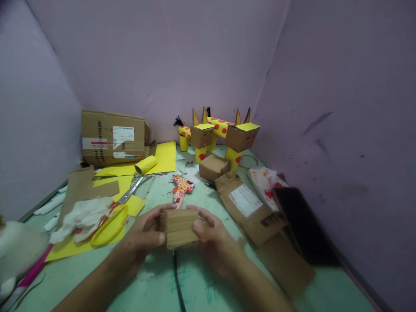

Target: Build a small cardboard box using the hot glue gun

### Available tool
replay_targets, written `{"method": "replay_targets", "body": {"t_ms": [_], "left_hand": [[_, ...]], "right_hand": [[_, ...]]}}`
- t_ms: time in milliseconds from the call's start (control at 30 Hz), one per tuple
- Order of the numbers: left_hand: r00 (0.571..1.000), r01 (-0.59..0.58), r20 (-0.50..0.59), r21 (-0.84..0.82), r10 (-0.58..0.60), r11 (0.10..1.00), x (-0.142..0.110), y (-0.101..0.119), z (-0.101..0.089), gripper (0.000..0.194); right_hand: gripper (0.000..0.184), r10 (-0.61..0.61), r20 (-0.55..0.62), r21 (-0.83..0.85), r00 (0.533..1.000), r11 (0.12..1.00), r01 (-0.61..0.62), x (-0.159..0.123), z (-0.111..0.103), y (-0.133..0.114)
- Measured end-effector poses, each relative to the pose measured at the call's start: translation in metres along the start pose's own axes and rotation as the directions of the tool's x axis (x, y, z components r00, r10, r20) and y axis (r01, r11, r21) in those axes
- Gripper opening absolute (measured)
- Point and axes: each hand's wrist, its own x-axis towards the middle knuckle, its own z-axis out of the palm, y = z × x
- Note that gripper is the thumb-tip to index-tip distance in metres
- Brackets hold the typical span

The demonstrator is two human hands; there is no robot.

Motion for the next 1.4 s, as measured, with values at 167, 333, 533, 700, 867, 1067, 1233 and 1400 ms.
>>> {"method": "replay_targets", "body": {"t_ms": [167, 333, 533, 700, 867, 1067, 1233, 1400], "left_hand": [[1.000, 0.002, -0.010, -0.010, -0.002, 1.000, 0.0007, -0.0010, -0.0004, 0.065], [1.000, -0.004, -0.022, 0.003, 0.005, 1.000, 0.0010, -0.0012, -0.0004, 0.065], [0.999, 0.008, -0.042, 0.006, -0.007, 1.000, 0.0013, -0.0004, 0.0002, 0.066], [0.999, 0.031, -0.010, -0.016, -0.031, 0.999, 0.0031, -0.0018, -0.0018, 0.067], [0.998, 0.059, 0.017, -0.036, -0.058, 0.998, 0.0054, -0.0038, -0.0037, 0.066], [0.997, 0.073, 0.025, -0.087, -0.071, 0.994, 0.0062, -0.0043, -0.0041, 0.063], [0.996, 0.083, 0.027, -0.109, -0.080, 0.991, 0.0063, -0.0048, -0.0044, 0.060], [0.996, 0.084, 0.023, -0.110, -0.082, 0.990, 0.0081, -0.0072, -0.0058, 0.063]], "right_hand": [[0.056, -0.001, 0.008, 0.007, 1.000, 1.000, 0.001, 0.0005, -0.0007, 0.0011], [0.053, -0.014, 0.028, 0.009, 1.000, 1.000, 0.013, 0.0006, -0.0014, 0.0013], [0.050, -0.008, 0.045, 0.012, 0.999, 1.000, 0.007, 0.0009, -0.0011, 0.0015], [0.045, -0.027, 0.070, -0.003, 0.997, 1.000, 0.027, 0.0019, -0.0014, 0.0021], [0.036, -0.046, 0.115, -0.021, 0.992, 0.999, 0.049, 0.0015, -0.0008, 0.0023], [0.039, -0.054, 0.081, -0.036, 0.995, 0.998, 0.057, 0.0012, -0.0007, 0.0040], [0.043, -0.045, 0.044, -0.067, 0.998, 0.997, 0.048, 0.0008, -0.0003, 0.0050], [0.047, -0.033, 0.037, -0.077, 0.999, 0.996, 0.036, 0.0008, 0.0007, 0.0044]]}}
